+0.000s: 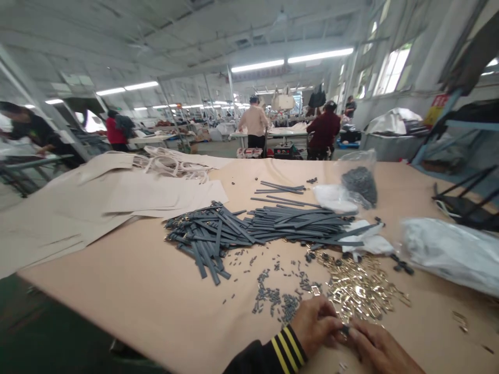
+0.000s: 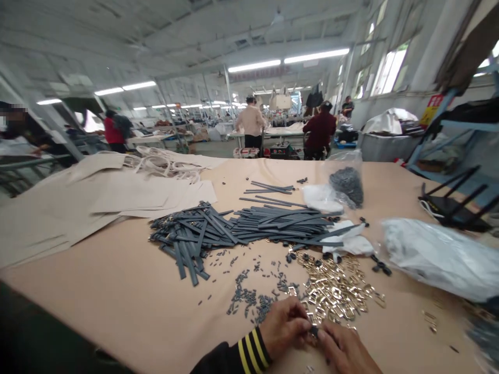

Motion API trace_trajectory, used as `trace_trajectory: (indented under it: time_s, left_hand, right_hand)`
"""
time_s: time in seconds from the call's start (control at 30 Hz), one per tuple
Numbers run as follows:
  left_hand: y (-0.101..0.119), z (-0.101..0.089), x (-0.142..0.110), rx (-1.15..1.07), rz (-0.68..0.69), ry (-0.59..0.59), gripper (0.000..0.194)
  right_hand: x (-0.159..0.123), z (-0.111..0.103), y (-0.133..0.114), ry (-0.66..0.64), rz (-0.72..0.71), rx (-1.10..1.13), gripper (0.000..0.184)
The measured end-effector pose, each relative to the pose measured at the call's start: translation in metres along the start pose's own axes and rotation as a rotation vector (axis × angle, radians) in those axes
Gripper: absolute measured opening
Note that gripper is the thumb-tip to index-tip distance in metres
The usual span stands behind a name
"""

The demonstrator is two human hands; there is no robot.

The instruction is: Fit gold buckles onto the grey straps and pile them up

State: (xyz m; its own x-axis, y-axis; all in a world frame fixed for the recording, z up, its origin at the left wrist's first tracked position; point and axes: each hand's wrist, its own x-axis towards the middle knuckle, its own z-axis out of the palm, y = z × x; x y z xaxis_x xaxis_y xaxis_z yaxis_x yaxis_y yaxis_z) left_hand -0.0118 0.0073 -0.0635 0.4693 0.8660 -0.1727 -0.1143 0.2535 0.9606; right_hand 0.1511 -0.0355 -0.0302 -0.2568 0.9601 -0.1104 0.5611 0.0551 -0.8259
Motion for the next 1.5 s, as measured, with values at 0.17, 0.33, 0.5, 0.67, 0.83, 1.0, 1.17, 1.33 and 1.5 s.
trace_trajectory:
  time_s: [0.17, 0.33, 0.5, 0.67, 0.83, 1.0, 1.17, 1.33, 1.5]
  left_hand:
    - [0.007, 0.002, 0.003, -0.137, 0.001, -0.048, 0.024]
    - [0.007, -0.001, 0.006, -0.101, 0.031, 0.019, 0.028]
    - [0.003, 0.001, 0.005, -0.149, -0.001, 0.027, 0.027]
    - [-0.001, 0.003, 0.003, -0.255, -0.060, -0.001, 0.031]
    - [0.001, -0.005, 0.003, -0.165, -0.030, 0.051, 0.029]
    - [0.008, -0.011, 0.005, -0.062, -0.029, 0.074, 0.031]
    - [0.026, -0.016, 0.016, 0.221, 0.062, 0.076, 0.022]
    - [0.049, -0.009, 0.038, 0.772, 0.378, 0.104, 0.012]
    - [0.040, 0.010, 0.053, 1.185, 0.390, -0.008, 0.010]
  right_hand:
    - [0.000, 0.017, -0.008, 0.101, -0.034, 0.065, 0.033]
    - [0.009, 0.030, -0.008, 0.229, 0.039, 0.131, 0.035]
    - [0.015, 0.033, -0.010, 0.296, 0.082, 0.144, 0.036]
    - [0.017, 0.033, -0.008, 0.252, -0.057, 0.050, 0.026]
    - [0.012, 0.021, -0.009, 0.177, -0.075, -0.029, 0.022]
    - [0.007, 0.010, -0.010, 0.114, -0.063, -0.003, 0.017]
    - [0.017, 0.006, -0.001, 0.203, -0.041, 0.134, 0.013]
    - [0.023, 0.000, 0.011, 0.506, 0.044, 0.413, 0.016]
    - [0.023, -0.003, 0.014, 0.546, 0.033, 0.403, 0.025]
